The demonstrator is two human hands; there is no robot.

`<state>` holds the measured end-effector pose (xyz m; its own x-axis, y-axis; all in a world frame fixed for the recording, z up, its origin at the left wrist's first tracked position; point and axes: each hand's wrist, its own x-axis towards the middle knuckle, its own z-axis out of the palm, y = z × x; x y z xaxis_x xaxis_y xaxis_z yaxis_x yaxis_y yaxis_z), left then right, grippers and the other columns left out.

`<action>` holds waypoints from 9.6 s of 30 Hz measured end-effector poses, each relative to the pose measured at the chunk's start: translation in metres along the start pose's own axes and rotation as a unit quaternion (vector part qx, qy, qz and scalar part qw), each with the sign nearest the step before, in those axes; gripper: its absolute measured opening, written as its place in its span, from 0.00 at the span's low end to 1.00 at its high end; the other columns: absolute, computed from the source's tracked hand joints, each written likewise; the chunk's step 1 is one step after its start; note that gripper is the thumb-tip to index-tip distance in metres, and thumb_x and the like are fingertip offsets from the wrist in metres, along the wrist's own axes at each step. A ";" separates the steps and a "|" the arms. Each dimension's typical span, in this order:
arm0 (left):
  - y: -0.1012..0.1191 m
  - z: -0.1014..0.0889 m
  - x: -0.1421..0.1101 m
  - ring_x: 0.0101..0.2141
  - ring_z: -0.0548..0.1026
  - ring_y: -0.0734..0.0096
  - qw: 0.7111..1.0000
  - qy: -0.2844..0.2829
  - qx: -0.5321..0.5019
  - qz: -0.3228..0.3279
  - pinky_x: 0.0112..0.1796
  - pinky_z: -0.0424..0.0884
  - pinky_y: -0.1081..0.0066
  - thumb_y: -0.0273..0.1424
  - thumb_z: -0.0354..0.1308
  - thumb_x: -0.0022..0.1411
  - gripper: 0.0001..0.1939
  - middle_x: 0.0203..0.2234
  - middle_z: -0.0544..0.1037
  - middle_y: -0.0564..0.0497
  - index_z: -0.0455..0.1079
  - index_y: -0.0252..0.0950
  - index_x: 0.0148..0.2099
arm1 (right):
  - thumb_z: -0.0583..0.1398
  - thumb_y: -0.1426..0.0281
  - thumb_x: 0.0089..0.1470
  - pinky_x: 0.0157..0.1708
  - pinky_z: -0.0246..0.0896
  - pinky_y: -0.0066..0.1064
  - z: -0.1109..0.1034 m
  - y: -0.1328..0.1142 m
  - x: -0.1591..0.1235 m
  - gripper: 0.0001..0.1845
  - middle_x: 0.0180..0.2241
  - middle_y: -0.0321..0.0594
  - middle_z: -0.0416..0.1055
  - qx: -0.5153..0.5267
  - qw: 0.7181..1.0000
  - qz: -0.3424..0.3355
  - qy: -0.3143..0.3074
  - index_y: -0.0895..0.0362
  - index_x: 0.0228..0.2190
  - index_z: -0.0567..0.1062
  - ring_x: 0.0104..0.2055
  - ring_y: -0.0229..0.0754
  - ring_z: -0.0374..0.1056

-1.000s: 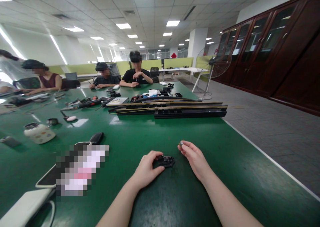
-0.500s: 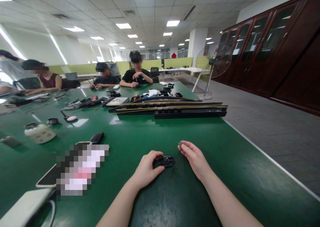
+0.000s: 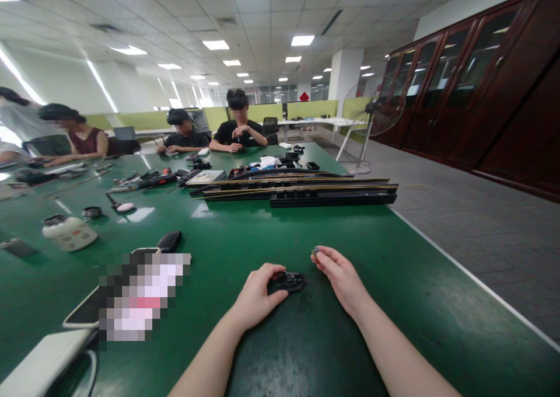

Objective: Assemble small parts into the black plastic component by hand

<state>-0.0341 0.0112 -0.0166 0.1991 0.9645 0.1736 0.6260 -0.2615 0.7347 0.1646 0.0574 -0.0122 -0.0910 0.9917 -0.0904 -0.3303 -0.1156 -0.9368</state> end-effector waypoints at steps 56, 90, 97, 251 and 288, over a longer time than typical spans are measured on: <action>0.001 -0.001 0.000 0.39 0.69 0.67 1.000 0.006 0.008 0.000 0.43 0.64 0.66 0.28 0.59 0.48 0.21 0.39 0.71 0.50 0.65 0.41 0.47 | 0.66 0.63 0.38 0.44 0.58 0.34 0.001 -0.001 -0.001 0.15 0.32 0.38 0.75 0.008 1.000 0.005 -0.002 0.55 0.32 0.75 0.38 0.41 0.69; 0.002 -0.001 0.000 0.40 0.69 0.67 1.000 0.002 0.005 -0.002 0.43 0.63 0.67 0.28 0.59 0.48 0.21 0.39 0.71 0.51 0.65 0.41 0.47 | 0.65 0.63 0.40 0.44 0.57 0.34 0.000 0.000 0.001 0.17 0.33 0.39 0.74 -0.005 1.000 0.007 -0.009 0.56 0.34 0.74 0.38 0.41 0.68; 0.002 -0.001 0.000 0.39 0.69 0.67 1.000 0.004 0.007 -0.005 0.43 0.64 0.66 0.29 0.59 0.48 0.21 0.39 0.71 0.50 0.64 0.41 0.47 | 0.65 0.63 0.41 0.45 0.57 0.34 -0.002 0.002 0.002 0.16 0.34 0.39 0.74 -0.006 1.000 0.005 -0.016 0.56 0.34 0.74 0.39 0.41 0.68; 0.004 -0.003 0.000 0.37 0.69 0.68 1.000 -0.007 0.017 0.000 0.41 0.64 0.67 0.34 0.54 0.54 0.15 0.37 0.71 0.50 0.66 0.40 0.46 | 0.60 0.69 0.45 0.45 0.60 0.37 0.009 -0.004 -0.014 0.11 0.36 0.38 0.72 -0.346 0.915 -0.095 -0.182 0.56 0.35 0.71 0.41 0.42 0.68; 0.004 -0.004 -0.002 0.39 0.69 0.66 1.000 -0.015 0.012 -0.008 0.42 0.64 0.65 0.38 0.52 0.56 0.17 0.38 0.71 0.49 0.64 0.41 0.48 | 0.60 0.69 0.44 0.45 0.60 0.38 0.010 -0.005 -0.014 0.11 0.35 0.38 0.72 -0.349 0.915 -0.093 -0.182 0.55 0.34 0.72 0.40 0.42 0.68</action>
<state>-0.0351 0.0084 -0.0108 0.2116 0.9669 0.1425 0.6468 -0.2479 0.7213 0.1586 0.0437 -0.0029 -0.4419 0.8923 0.0919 0.2960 0.2418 -0.9241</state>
